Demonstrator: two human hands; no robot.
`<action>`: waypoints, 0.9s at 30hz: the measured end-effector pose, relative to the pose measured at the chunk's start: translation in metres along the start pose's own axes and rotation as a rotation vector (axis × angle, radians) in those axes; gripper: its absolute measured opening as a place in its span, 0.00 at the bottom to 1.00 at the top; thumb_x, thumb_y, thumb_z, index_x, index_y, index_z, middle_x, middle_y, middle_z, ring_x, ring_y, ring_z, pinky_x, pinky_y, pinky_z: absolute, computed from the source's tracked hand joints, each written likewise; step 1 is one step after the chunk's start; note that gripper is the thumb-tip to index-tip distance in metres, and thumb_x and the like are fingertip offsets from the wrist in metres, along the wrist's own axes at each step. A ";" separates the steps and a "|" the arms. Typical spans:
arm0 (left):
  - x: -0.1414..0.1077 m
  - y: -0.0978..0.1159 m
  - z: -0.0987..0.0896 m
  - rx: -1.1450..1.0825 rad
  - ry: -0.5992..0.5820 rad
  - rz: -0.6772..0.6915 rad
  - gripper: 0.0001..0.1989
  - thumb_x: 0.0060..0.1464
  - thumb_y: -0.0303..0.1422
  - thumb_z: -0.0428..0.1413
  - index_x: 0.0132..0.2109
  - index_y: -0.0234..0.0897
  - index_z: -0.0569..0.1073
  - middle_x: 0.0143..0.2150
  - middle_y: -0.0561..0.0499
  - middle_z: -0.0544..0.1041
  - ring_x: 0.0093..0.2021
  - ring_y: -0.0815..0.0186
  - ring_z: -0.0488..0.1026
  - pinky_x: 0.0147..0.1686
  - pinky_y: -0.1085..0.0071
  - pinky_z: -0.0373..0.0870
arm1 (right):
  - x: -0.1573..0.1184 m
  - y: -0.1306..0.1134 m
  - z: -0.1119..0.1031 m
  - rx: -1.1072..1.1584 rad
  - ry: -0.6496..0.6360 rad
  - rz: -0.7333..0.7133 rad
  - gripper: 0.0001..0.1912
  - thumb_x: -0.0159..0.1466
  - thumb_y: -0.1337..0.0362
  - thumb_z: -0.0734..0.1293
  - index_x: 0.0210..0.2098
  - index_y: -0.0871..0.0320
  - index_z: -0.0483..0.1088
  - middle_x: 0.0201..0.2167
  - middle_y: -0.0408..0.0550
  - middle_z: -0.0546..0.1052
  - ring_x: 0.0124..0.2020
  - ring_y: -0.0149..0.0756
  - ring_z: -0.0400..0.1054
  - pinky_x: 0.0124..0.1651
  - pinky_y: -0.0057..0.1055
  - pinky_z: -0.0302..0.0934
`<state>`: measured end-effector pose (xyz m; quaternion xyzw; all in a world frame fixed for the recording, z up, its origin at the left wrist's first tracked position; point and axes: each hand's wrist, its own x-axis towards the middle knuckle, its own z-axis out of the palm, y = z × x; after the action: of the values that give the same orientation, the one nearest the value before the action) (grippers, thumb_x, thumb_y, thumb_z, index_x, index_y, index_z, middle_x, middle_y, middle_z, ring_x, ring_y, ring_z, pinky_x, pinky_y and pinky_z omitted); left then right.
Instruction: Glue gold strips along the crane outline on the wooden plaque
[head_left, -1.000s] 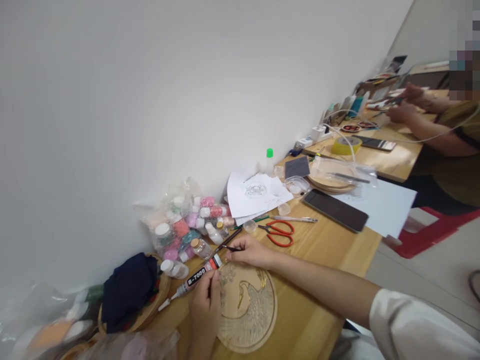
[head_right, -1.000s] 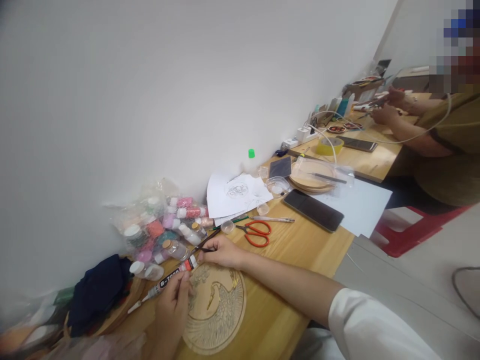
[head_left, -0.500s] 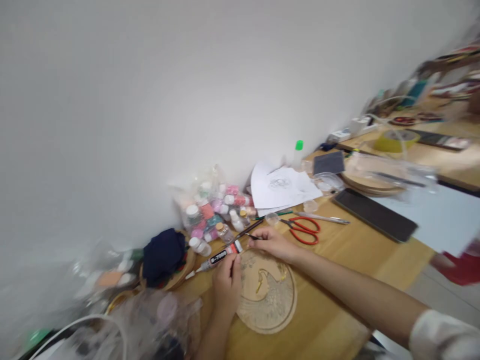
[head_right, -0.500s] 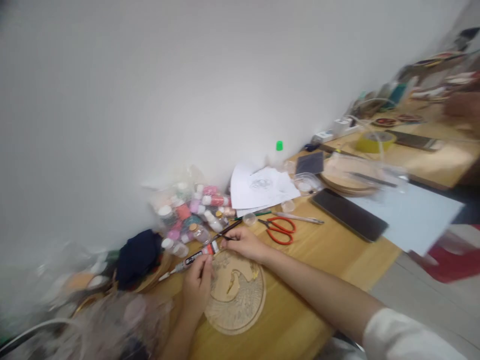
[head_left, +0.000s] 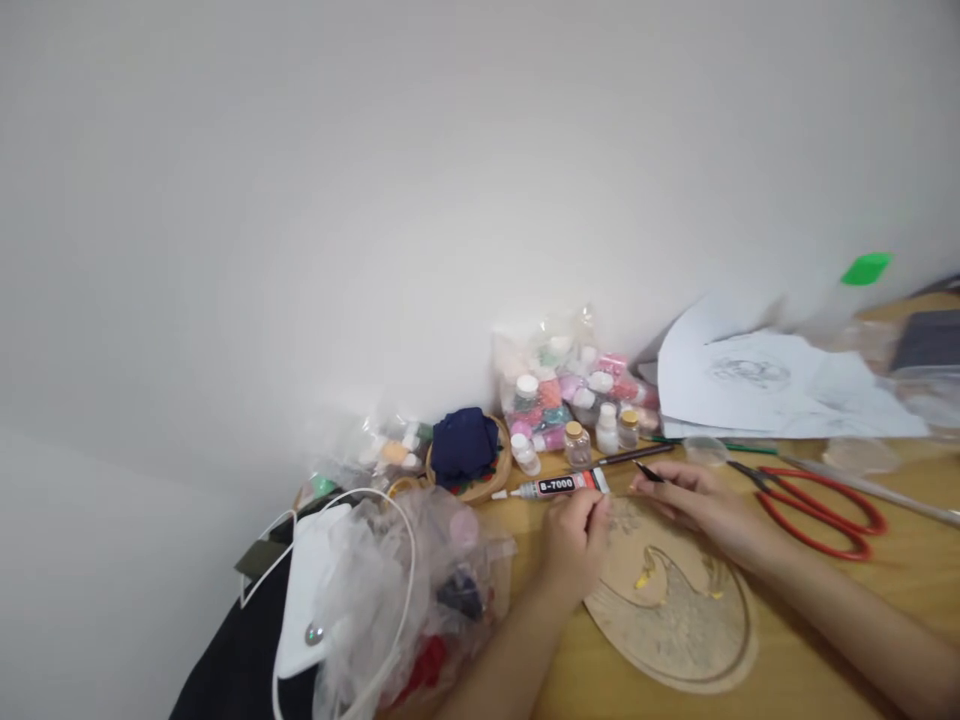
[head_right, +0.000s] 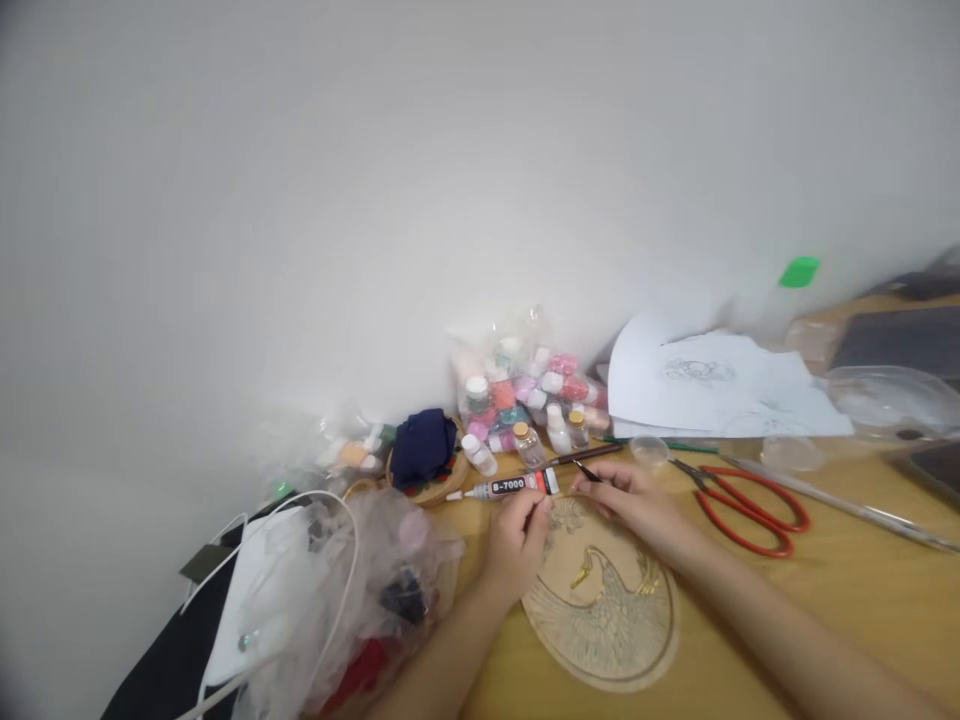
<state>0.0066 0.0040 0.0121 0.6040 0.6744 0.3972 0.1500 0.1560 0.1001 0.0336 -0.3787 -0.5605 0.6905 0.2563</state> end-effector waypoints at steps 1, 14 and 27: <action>0.000 0.000 0.000 -0.005 -0.004 -0.002 0.13 0.62 0.33 0.45 0.32 0.38 0.72 0.24 0.52 0.72 0.28 0.66 0.68 0.30 0.71 0.59 | 0.000 -0.001 0.000 -0.007 -0.009 -0.002 0.25 0.47 0.42 0.71 0.22 0.58 0.65 0.14 0.36 0.58 0.16 0.24 0.47 0.20 0.27 0.37; 0.000 0.002 -0.004 -0.071 -0.033 -0.016 0.14 0.62 0.35 0.44 0.32 0.37 0.69 0.23 0.53 0.69 0.28 0.67 0.67 0.30 0.73 0.60 | 0.003 0.001 -0.001 -0.012 -0.067 -0.069 0.23 0.52 0.46 0.70 0.22 0.59 0.62 0.13 0.34 0.59 0.15 0.21 0.48 0.20 0.25 0.39; 0.002 0.002 -0.005 -0.023 -0.016 0.058 0.14 0.61 0.34 0.45 0.28 0.38 0.66 0.21 0.55 0.67 0.25 0.68 0.66 0.30 0.73 0.58 | 0.003 -0.003 -0.004 0.171 -0.093 -0.040 0.23 0.51 0.48 0.72 0.20 0.59 0.60 0.12 0.32 0.58 0.13 0.18 0.44 0.18 0.26 0.31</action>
<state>0.0038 0.0036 0.0172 0.6247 0.6509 0.4042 0.1508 0.1568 0.1053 0.0356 -0.3116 -0.5184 0.7474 0.2750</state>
